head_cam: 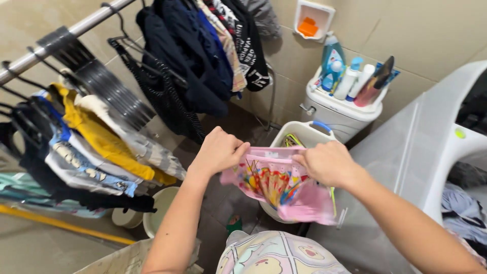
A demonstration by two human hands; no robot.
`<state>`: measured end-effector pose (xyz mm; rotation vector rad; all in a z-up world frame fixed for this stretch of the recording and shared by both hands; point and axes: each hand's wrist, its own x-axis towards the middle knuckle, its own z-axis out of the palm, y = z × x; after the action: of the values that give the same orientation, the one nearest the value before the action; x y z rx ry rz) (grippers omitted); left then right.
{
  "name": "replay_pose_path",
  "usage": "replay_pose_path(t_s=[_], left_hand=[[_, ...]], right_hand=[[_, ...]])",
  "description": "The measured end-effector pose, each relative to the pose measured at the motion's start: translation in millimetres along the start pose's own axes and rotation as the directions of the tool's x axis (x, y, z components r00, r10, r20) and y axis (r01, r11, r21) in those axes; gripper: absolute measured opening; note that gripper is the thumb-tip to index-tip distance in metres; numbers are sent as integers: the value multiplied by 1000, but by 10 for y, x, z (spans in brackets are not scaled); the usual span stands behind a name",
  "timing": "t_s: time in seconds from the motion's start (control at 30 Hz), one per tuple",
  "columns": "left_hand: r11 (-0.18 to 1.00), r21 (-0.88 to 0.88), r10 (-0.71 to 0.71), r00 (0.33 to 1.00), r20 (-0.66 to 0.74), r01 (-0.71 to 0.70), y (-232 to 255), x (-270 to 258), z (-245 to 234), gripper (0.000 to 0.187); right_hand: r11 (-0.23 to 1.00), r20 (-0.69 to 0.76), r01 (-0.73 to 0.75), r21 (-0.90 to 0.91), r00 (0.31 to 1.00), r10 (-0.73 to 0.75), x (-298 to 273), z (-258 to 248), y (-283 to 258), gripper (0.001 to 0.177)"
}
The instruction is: Hanging washed clothes on hangers and placing them on a drying rack.
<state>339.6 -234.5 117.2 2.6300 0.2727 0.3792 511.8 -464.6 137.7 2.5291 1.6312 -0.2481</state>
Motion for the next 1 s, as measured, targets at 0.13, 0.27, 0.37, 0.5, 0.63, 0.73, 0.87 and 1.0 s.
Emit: replay_pose_path(t_s=[0.13, 0.27, 0.37, 0.5, 0.63, 0.73, 0.87, 1.0], left_hand=[[998, 57, 22, 954, -300, -5, -167, -185, -37, 9], [991, -28, -131, 891, -434, 132, -185, -334, -136, 15], [961, 90, -163, 801, -575, 261, -188, -450, -213, 17], [972, -65, -204, 676, -708, 225, -130, -571, -390, 19], [984, -89, 73, 798, -598, -157, -441, -690, -307, 18], [959, 184, -94, 851, -517, 217, -657, -723, -193, 41], [909, 173, -324, 904, -278, 379, -742, -788, -297, 47], [941, 88, -304, 932, -195, 326, -735, -848, -381, 55]], right_hand=[[996, -49, 82, -26, 995, -83, 172, 86, -270, 20], [996, -107, 88, -10, 990, -89, 280, 50, -494, 15], [990, -276, 43, 137, 961, -4, 373, 32, -675, 20], [946, -522, 63, 317, 844, 119, 629, 159, -785, 19], [929, -737, 135, 345, 652, 179, 862, 250, -1032, 11], [942, -787, 161, 294, 600, 143, 973, 63, -1266, 13], [832, -700, 397, 388, 714, -14, 1509, -98, -1543, 14], [435, -719, 709, 555, 672, -177, 2136, -358, -2181, 15]])
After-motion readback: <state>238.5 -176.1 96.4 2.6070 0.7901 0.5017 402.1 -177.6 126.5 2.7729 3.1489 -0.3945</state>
